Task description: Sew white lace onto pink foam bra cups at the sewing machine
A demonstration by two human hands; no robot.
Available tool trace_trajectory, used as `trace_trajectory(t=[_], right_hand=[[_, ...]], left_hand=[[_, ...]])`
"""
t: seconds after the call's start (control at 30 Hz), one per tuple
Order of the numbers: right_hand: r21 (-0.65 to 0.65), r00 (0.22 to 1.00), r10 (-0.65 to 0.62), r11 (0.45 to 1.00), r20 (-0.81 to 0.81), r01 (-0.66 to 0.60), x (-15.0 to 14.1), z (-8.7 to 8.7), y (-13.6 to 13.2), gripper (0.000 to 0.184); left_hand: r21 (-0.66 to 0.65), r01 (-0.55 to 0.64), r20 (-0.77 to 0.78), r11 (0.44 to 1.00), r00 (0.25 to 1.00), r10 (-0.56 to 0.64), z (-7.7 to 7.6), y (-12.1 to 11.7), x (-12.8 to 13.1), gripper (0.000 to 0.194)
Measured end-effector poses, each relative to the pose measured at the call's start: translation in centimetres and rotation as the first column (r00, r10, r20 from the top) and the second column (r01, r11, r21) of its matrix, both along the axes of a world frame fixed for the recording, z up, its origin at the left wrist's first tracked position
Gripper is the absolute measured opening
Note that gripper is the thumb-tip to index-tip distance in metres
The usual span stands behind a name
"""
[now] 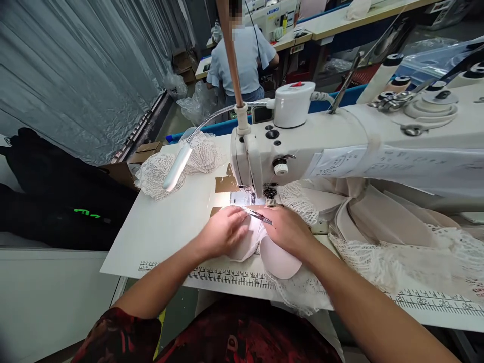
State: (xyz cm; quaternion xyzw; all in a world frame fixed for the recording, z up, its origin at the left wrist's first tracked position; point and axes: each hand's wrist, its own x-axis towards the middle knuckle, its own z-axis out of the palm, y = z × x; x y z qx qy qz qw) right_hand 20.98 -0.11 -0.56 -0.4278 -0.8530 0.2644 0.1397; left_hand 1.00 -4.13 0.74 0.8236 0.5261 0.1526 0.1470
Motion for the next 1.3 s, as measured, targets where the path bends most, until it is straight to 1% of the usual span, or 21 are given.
trace_trajectory(t=[0.07,0.17,0.27,0.37,0.47,0.6,0.8,0.9,1.03,1.2,1.3], right_hand=[[0.020,1.000,-0.002,1.000,-0.004,0.002,0.1,-0.5,0.0,0.039],[0.063,0.999,0.019,0.998,0.044,-0.022,0.2,-0.8,0.1,0.036],[0.094,0.994,0.028,0.995,0.103,-0.037,0.2,-0.9,0.1,0.034],[0.092,0.989,-0.001,0.996,0.151,-0.013,0.0,-0.9,0.0,0.034],[0.079,0.976,-0.041,0.997,0.213,0.025,-0.2,-0.8,-0.1,0.034],[0.110,0.960,-0.071,0.993,0.272,0.042,-0.6,-0.6,-0.1,0.036],[0.113,0.958,-0.061,0.993,0.278,0.031,-0.7,-0.7,-0.3,0.038],[0.118,0.957,-0.058,0.993,0.284,0.025,-0.5,-1.0,-0.3,0.040],[0.129,0.954,-0.036,0.992,0.297,-0.003,-0.4,-1.2,-0.2,0.040],[0.129,0.961,-0.038,0.992,0.275,0.002,-0.5,-0.9,-0.2,0.038],[0.134,0.962,-0.048,0.991,0.271,0.012,-0.8,-0.8,-0.1,0.043]], left_hand=[[0.041,0.040,-0.104,0.998,0.994,-0.036,-1.0,-0.3,0.7,0.039],[0.046,0.104,-0.164,0.994,0.982,-0.095,-1.7,0.7,0.1,0.044],[0.013,0.197,-0.195,0.980,0.962,-0.190,-1.6,2.4,-1.1,0.046],[-0.008,0.262,-0.232,0.965,0.938,-0.256,-1.4,3.7,-1.8,0.050],[-0.011,0.295,-0.259,0.956,0.922,-0.287,-1.3,4.3,-1.9,0.052],[-0.006,0.320,-0.273,0.948,0.911,-0.309,-1.2,4.9,-2.0,0.053],[0.012,0.352,-0.271,0.936,0.902,-0.336,-1.4,5.4,-2.5,0.053],[0.080,0.348,-0.242,0.934,0.916,-0.321,-1.7,5.0,-2.5,0.049],[0.163,0.349,-0.136,0.923,0.934,-0.329,-2.2,4.4,-2.2,0.039],[0.157,0.353,-0.095,0.922,0.935,-0.342,-2.3,4.6,-2.1,0.039],[0.154,0.333,-0.095,0.930,0.942,-0.322,-2.3,4.9,-2.2,0.038]])
